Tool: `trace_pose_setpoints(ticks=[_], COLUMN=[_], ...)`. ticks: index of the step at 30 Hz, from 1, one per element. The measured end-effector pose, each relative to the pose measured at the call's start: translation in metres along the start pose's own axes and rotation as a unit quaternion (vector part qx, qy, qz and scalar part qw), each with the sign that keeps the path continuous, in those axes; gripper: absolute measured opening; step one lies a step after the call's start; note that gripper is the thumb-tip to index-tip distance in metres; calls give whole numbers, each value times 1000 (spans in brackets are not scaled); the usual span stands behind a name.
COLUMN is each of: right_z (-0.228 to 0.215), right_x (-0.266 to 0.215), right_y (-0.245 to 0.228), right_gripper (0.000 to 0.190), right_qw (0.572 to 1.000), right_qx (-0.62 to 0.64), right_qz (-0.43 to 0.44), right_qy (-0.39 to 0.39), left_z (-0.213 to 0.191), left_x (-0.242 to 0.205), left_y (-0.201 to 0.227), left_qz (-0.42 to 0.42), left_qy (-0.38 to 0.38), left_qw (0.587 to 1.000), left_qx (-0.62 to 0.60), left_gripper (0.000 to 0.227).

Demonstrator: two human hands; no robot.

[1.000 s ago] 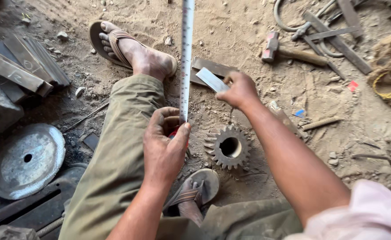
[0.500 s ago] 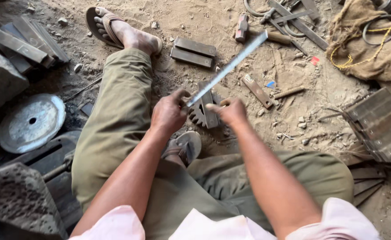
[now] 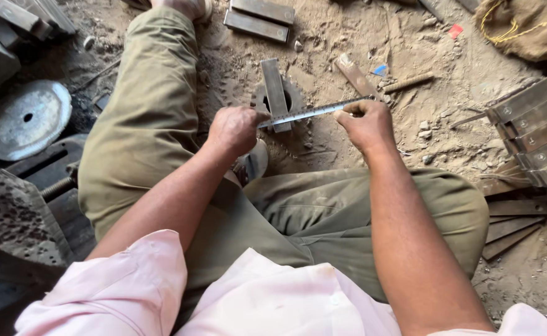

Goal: The person sits on the ground and uses a tape measure to measure the dimensions of a metal gear and a rectangular metal block. They repeatedly measure the gear's diameter and the block's length, adjusting the tape measure for each reading.

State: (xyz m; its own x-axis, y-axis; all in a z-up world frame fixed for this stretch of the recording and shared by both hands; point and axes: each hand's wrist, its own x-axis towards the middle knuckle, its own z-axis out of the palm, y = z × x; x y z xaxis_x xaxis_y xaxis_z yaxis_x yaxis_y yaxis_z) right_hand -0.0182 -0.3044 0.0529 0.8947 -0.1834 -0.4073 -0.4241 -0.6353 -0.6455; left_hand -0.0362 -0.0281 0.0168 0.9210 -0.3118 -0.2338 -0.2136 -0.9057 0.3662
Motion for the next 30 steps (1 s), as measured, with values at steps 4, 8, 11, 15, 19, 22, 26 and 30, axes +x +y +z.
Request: trace_pose_setpoints(ticks=[4, 8, 11, 15, 19, 22, 26, 30], right_z=[6, 10, 13, 14, 14, 17, 23, 27], right_x=[0, 1, 2, 1, -1, -4, -6, -6], right_y=[-9, -10, -12, -14, -22, -25, -23, -21], right_gripper=[14, 13, 14, 15, 16, 16, 17, 17], right_qw=[999, 999, 998, 998, 998, 997, 997, 996], right_qx=[11, 4, 2, 19, 22, 12, -8, -2], right_qz=[39, 31, -34, -6, 7, -1, -15, -8], right_qy=[-30, -40, -44, -59, -64, -73, -79, -86], left_z=[-3, -7, -9, -7, -7, -8, -9, -9], left_x=[-5, -4, -4, -6, -6, -7, -6, -7], left_y=[5, 8, 7, 6, 6, 7, 8, 8], left_qz=[12, 9, 13, 9, 9, 0, -4, -7], left_qy=[10, -10, -9, -20, -27, -40, -51, -40], left_qw=[999, 999, 999, 998, 997, 997, 996, 996], left_qx=[28, 45, 52, 58, 72, 73, 78, 82], left_gripper=[60, 59, 58, 58, 62, 60, 60, 61])
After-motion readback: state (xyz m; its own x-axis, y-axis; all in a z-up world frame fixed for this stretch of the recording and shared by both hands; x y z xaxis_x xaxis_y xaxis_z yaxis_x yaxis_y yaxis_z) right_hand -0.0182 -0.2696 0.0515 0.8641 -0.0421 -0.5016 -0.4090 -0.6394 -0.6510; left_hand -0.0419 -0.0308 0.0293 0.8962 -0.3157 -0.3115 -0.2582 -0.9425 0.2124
